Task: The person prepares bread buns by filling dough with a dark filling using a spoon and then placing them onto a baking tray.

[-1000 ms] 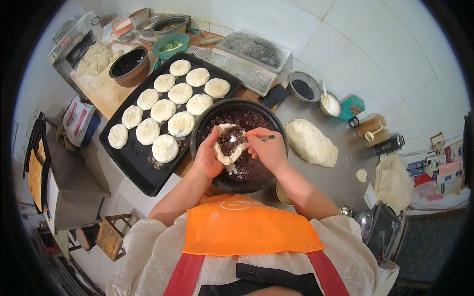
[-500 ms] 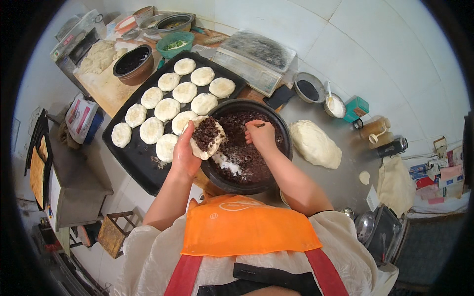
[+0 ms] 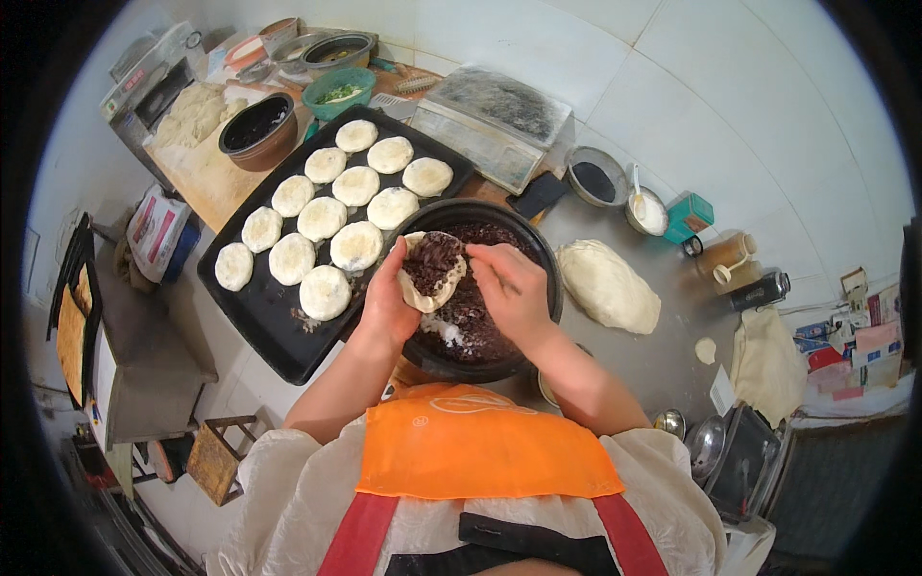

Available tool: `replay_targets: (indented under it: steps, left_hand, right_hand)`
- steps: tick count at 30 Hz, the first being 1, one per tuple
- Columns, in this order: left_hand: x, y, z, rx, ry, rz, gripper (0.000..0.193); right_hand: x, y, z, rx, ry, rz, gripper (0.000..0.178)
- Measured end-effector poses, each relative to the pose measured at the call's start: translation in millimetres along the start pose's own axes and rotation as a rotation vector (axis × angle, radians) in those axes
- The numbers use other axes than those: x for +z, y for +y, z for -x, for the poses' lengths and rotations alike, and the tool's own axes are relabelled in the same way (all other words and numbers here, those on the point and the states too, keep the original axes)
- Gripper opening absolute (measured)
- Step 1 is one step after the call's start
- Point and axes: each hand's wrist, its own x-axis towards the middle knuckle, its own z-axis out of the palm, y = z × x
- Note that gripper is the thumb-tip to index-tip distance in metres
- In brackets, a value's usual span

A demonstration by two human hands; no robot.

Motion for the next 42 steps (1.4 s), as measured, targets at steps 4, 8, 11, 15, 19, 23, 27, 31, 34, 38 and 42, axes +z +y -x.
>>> replay_targets:
  steps: [4,8,11,15,19,23,27,31,34,38,42]
  left_hand:
    - [6,-4,-3,-0.03,0.038,0.038,0.047]
    - [2,-6,-5,-0.056,-0.019,0.078,0.048]
    - [-1,-6,-3,-0.066,-0.025,0.071,0.048]
    - [-6,-2,-4,0.02,-0.015,0.053,0.047]
    - [2,-1,-4,0.017,-0.027,0.109,0.047]
    - [13,-17,-1,-0.039,-0.039,0.155,0.037]
    - [9,-24,-7,-0.053,-0.059,0.0,0.036]
    - [10,-21,-4,-0.079,-0.085,-0.238,0.034]
    - [0,-24,-10,-0.026,-0.132,-0.392,0.036]
    - [3,-23,4,-0.094,-0.192,-0.309,0.043]
    - [16,-25,5,-0.094,-0.269,-0.321,0.048]
  right_hand:
    - [-3,0,4,0.431,0.143,-0.416,0.017]
    - [-12,12,3,0.852,0.158,-0.935,0.016]
    - [-8,24,11,0.922,0.109,-0.868,0.019]
    - [-23,30,14,0.878,0.206,-0.631,0.024]
    - [-28,35,30,0.54,-0.463,0.03,0.059]
    - [-3,12,17,0.385,-0.35,-0.169,0.094]
    - [-1,1,10,0.239,-0.087,-0.121,0.076]
    - [-7,13,16,0.129,-0.088,0.043,0.049]
    - [-13,21,14,-0.199,-0.168,0.211,0.046]
    - [-34,-5,-1,0.13,-0.173,0.11,0.052]
    - [-34,50,-1,0.525,-0.267,-0.486,0.053]
